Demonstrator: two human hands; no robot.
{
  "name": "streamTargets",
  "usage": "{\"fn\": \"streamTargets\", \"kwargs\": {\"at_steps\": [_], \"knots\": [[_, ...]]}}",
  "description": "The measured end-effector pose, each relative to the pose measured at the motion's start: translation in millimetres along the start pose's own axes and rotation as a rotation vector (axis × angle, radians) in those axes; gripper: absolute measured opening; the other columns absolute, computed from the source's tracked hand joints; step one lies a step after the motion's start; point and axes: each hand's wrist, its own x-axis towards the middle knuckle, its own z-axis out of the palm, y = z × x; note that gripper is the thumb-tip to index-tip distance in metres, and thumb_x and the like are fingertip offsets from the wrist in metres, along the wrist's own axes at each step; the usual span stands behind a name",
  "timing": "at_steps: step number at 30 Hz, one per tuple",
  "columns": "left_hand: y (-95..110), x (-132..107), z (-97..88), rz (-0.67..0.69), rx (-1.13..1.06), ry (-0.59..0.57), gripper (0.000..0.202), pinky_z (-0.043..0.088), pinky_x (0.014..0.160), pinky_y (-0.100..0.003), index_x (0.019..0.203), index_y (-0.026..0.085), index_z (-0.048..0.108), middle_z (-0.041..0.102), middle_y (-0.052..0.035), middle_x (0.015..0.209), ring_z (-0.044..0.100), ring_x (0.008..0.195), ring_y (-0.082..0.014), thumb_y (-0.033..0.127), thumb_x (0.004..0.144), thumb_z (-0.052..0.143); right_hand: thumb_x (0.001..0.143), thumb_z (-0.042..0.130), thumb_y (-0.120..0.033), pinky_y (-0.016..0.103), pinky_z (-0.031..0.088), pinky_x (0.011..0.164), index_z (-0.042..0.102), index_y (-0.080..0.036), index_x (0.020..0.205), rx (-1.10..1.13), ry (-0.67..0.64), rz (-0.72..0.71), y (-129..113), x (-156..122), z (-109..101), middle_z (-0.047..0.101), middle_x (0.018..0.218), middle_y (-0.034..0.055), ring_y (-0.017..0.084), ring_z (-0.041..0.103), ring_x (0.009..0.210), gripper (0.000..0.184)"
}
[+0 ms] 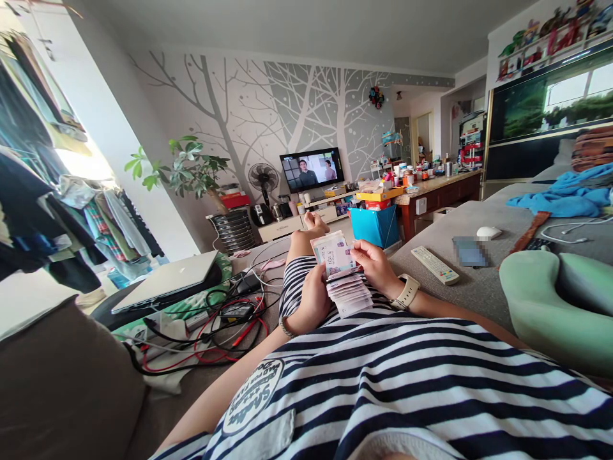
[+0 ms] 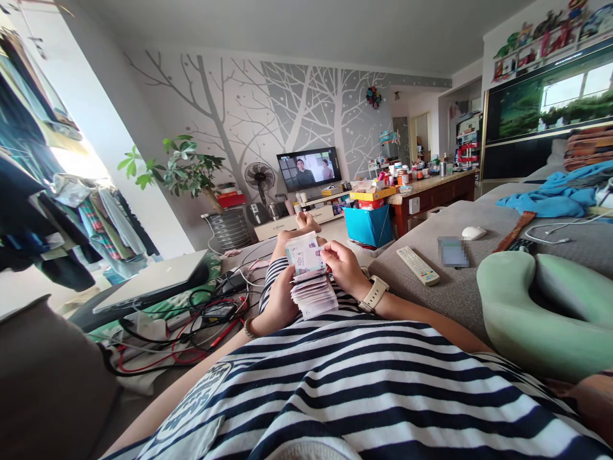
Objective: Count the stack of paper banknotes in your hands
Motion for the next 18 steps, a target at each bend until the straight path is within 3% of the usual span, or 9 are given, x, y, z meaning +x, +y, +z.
{"fn": "streamTargets", "kwargs": {"at_steps": [7, 12, 18], "knots": [[-4.0, 2.6, -3.4, 0.074, 0.185, 0.001, 0.023, 0.045, 0.073, -0.028, 0.066, 0.018, 0.074, 0.071, -0.0053, 0.075, 0.054, 0.076, -0.0200, 0.006, 0.080, 0.061, 0.089, 0.065, -0.064, 0.030, 0.042, 0.060, 0.058, -0.024, 0.082, 0.014, 0.002, -0.007, 0.1, 0.0, 0.6, 0.056, 0.069, -0.0011, 0.018, 0.051, 0.066, 0.041], [-1.1, 0.9, 0.2, 0.027, 0.123, 0.003, 0.024, 0.048, 0.075, -0.029, 0.063, 0.019, 0.071, 0.071, -0.0050, 0.075, 0.056, 0.074, -0.0198, 0.013, 0.084, 0.061, 0.089, 0.064, -0.062, 0.029, 0.041, 0.059, 0.059, -0.023, 0.081, 0.030, 0.007, -0.012, 2.4, 0.3, 0.7, 0.055, 0.069, -0.0014, 0.018, 0.051, 0.065, 0.040], [2.5, -1.2, -1.3, 0.005, 0.089, -0.003, 0.022, 0.049, 0.075, -0.029, 0.062, 0.019, 0.073, 0.069, -0.0042, 0.072, 0.057, 0.073, -0.0201, 0.008, 0.079, 0.067, 0.089, 0.064, -0.066, 0.030, 0.040, 0.058, 0.058, -0.023, 0.078, 0.013, 0.011, -0.020, 2.8, 0.6, 0.7, 0.055, 0.068, -0.0009, 0.018, 0.050, 0.065, 0.045]]}}
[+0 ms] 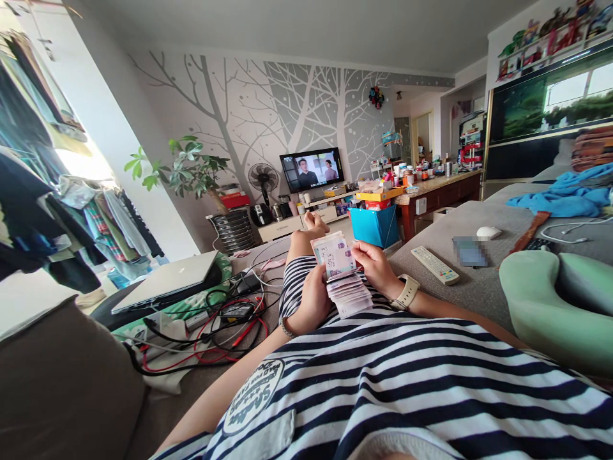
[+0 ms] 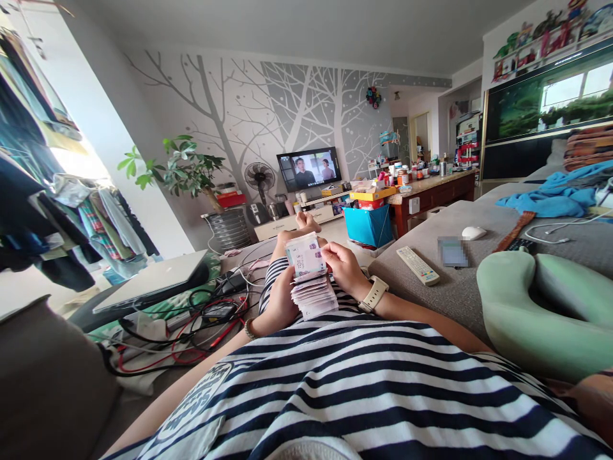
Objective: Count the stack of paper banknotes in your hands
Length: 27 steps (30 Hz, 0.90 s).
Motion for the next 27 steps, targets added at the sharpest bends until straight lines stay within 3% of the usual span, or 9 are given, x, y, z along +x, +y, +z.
{"fn": "streamTargets", "kwargs": {"at_steps": [5, 8, 10, 15, 20, 27], "knots": [[-13.8, 9.1, 4.3, -0.149, -0.226, 0.030, 0.017, 0.053, 0.078, -0.032, 0.065, 0.019, 0.071, 0.072, -0.0055, 0.072, 0.067, 0.078, -0.0234, 0.018, 0.081, 0.067, 0.090, 0.055, -0.081, 0.032, 0.040, 0.058, 0.057, -0.024, 0.075, 0.011, -0.013, 0.017, 0.2, 0.1, 0.2, 0.055, 0.060, -0.0006, 0.017, 0.049, 0.057, 0.059], [-20.4, 13.6, 9.2, -0.195, -0.308, 0.038, 0.017, 0.057, 0.083, -0.035, 0.081, 0.018, 0.076, 0.077, -0.0065, 0.080, 0.073, 0.084, -0.0251, 0.026, 0.083, 0.062, 0.088, 0.055, -0.084, 0.032, 0.041, 0.058, 0.057, -0.024, 0.077, 0.027, -0.068, 0.048, 1.3, -0.1, 0.1, 0.055, 0.055, -0.0017, 0.016, 0.049, 0.052, 0.061], [-21.3, 14.2, 10.6, -0.213, -0.338, 0.029, 0.017, 0.058, 0.085, -0.036, 0.084, 0.018, 0.076, 0.078, -0.0073, 0.082, 0.076, 0.088, -0.0263, 0.028, 0.081, 0.063, 0.085, 0.064, -0.080, 0.031, 0.040, 0.058, 0.054, -0.024, 0.077, 0.008, -0.070, 0.054, 2.4, 0.0, -0.4, 0.054, 0.053, -0.0033, 0.016, 0.050, 0.052, 0.057], [-18.1, 10.7, 8.6, -0.201, -0.314, 0.000, 0.009, 0.058, 0.082, -0.035, 0.070, 0.021, 0.067, 0.073, -0.0062, 0.075, 0.074, 0.086, -0.0265, 0.029, 0.072, 0.071, 0.078, 0.077, -0.066, 0.029, 0.037, 0.056, 0.051, -0.025, 0.083, -0.036, 0.027, 0.106, 7.3, 1.1, -0.9, 0.057, 0.059, -0.0046, 0.016, 0.051, 0.054, 0.049], [-18.4, 9.3, 6.7, -0.190, -0.314, -0.048, 0.011, 0.056, 0.076, -0.034, 0.073, 0.022, 0.069, 0.074, -0.0054, 0.077, 0.071, 0.080, -0.0246, 0.030, 0.069, 0.075, 0.081, 0.070, -0.063, 0.030, 0.037, 0.060, 0.050, -0.024, 0.076, -0.081, 0.073, 0.062, 9.6, 1.9, -0.9, 0.055, 0.065, -0.0024, 0.016, 0.049, 0.061, 0.044], [-21.5, 14.3, 4.3, -0.175, -0.325, 0.000, 0.018, 0.054, 0.079, -0.032, 0.076, 0.017, 0.071, 0.075, -0.0056, 0.078, 0.067, 0.081, -0.0225, 0.035, 0.075, 0.073, 0.086, 0.064, -0.063, 0.031, 0.037, 0.063, 0.054, -0.023, 0.074, -0.100, 0.058, 0.033, 4.8, 1.0, -1.2, 0.055, 0.068, -0.0011, 0.017, 0.049, 0.066, 0.043]]}}
